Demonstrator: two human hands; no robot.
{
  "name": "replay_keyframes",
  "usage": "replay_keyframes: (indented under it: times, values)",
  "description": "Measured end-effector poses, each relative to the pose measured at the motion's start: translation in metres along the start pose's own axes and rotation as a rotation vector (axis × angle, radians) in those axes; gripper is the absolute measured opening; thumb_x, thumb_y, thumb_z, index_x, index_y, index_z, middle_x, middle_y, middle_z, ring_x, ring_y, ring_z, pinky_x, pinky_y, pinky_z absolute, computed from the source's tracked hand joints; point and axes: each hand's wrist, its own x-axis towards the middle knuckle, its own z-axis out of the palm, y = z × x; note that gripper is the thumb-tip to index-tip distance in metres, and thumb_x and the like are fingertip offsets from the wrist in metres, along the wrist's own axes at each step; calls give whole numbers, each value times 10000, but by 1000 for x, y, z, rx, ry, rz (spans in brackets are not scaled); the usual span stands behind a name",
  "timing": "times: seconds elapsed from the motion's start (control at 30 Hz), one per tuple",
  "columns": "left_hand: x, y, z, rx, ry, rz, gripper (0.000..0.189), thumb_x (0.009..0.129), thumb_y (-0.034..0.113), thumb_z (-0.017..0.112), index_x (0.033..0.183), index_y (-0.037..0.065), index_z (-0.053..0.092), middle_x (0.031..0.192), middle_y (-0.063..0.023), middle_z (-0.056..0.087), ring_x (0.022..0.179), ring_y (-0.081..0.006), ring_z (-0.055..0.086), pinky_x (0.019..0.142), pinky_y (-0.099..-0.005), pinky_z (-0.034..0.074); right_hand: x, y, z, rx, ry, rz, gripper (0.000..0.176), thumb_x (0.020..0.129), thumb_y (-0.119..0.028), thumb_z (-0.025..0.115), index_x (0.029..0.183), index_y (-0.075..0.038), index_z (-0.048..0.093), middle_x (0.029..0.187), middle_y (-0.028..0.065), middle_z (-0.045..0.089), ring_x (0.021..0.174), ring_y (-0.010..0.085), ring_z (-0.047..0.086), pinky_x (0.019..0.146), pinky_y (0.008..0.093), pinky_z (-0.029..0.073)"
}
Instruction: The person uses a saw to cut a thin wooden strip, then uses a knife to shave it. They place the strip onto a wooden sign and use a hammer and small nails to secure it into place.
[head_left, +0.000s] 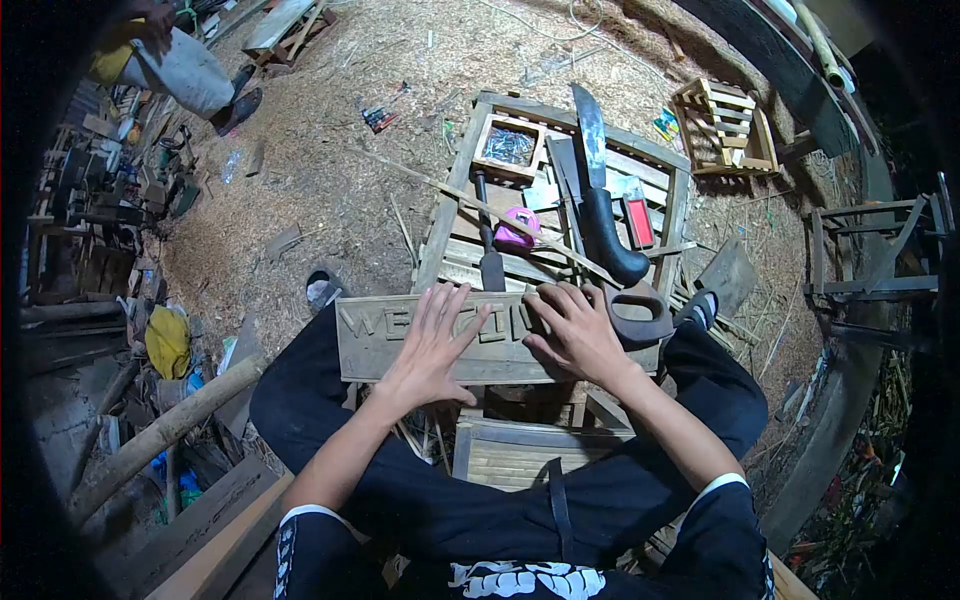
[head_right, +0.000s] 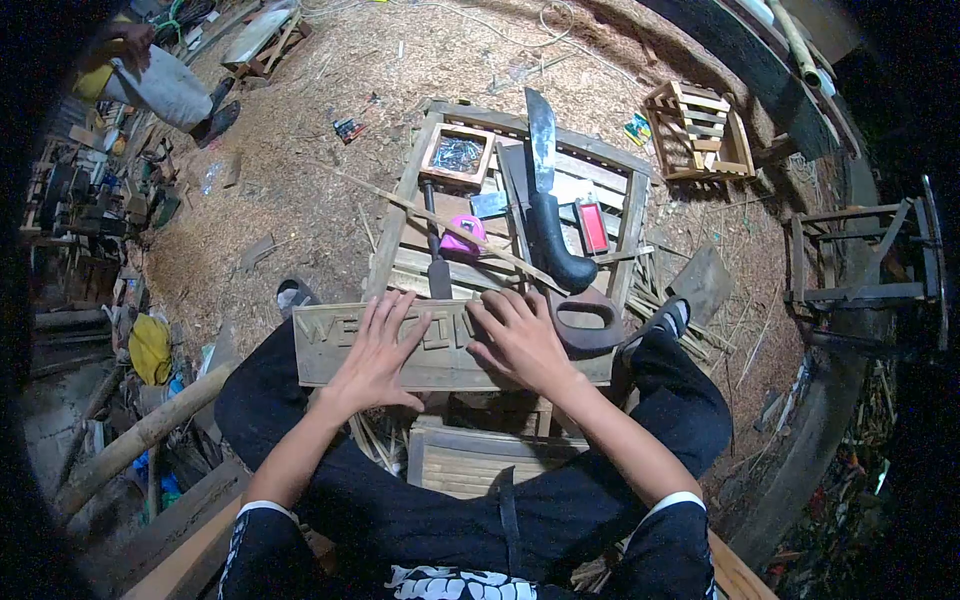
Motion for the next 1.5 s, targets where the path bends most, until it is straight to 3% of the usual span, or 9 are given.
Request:
replay_keyframes:
  times: [0.2, 0.67, 0.8, 1.0, 1.07, 1.13, 1.23, 1.37, 1.5]
  values:
    - [-16, 8, 17, -40, 54, 1, 1331, 515, 397, 982, 1680, 294, 346, 1666, -285, 244, 1513, -526, 267, 1263, -654, 189, -7, -1, 7, 53, -34, 15, 549, 985, -390, 724, 1453, -129, 605, 1409, 116, 600, 1341, 301, 541, 1123, 512, 352]
    - [-43, 18, 37, -175, 109, 26, 1236, 528, 410, 981, 1628, 268, 436, 1669, -331, 222, 1487, -557, 283, 1219, -667, 265, -27, -12, 3, 11, 11, -1, 525, 972, -349, 739, 1418, -103, 612, 1418, 132, 601, 1332, 318, 545, 1111, 473, 407]
    - [-43, 18, 39, -150, 105, 22, 1250, 523, 412, 983, 1635, 275, 429, 1668, -327, 228, 1483, -556, 292, 1221, -663, 271, -24, -13, 1, 28, 7, 2, 436, 990, -320, 719, 1356, -94, 648, 1373, 131, 611, 1328, 319, 545, 1111, 481, 409]
    - [-44, 19, 38, -166, 146, 21, 1318, 501, 409, 987, 1659, 244, 381, 1677, -279, 251, 1496, -522, 296, 1237, -663, 240, 25, -31, 16, 104, 101, 20, 313, 983, -252, 712, 1244, -80, 704, 1098, 85, 705, 1079, 282, 641, 1011, 456, 445]
    - [-46, 18, 30, -149, 128, 12, 1330, 506, 418, 985, 1668, 237, 363, 1688, -271, 243, 1507, -512, 291, 1246, -665, 229, 50, -42, 22, 226, -128, 119, 245, 988, -238, 699, 1168, -75, 738, 1065, 99, 711, 1094, 291, 639, 1012, 436, 442]
    - [-50, 18, 22, -136, 111, -5, 1342, 512, 427, 984, 1676, 230, 346, 1699, -264, 235, 1518, -501, 287, 1256, -666, 217, 69, -47, 35, 196, -81, 97, 200, 962, -242, 719, 1075, -89, 780, 976, 130, 734, 1027, 321, 693, 953, 455, 496]
    - [-56, 14, 15, -132, 79, -80, 1362, 519, 454, 980, 1687, 218, 318, 1709, -259, 228, 1529, -493, 279, 1265, -670, 204, 85, -47, 49, 212, -234, 260, 142, 878, -235, 771, 943, -121, 823, 869, 174, 762, 835, 373, 762, 745, 509, 586]
    - [-55, 13, 17, -142, 59, -40, 1351, 528, 471, 977, 1686, 226, 325, 1692, -255, 260, 1508, -485, 308, 1253, -649, 227, 98, -41, 37, 264, -383, 328, 148, 907, -214, 736, 958, -93, 804, 919, 190, 756, 878, 401, 742, 761, 496, 584]
    - [-55, 9, 19, -140, 68, -33, 1344, 526, 474, 976, 1683, 234, 337, 1674, -252, 289, 1483, -472, 337, 1236, -635, 253, 97, -30, 40, 211, 62, 433, 152, 963, -176, 690, 1031, -46, 729, 988, 202, 731, 940, 413, 709, 782, 520, 558]
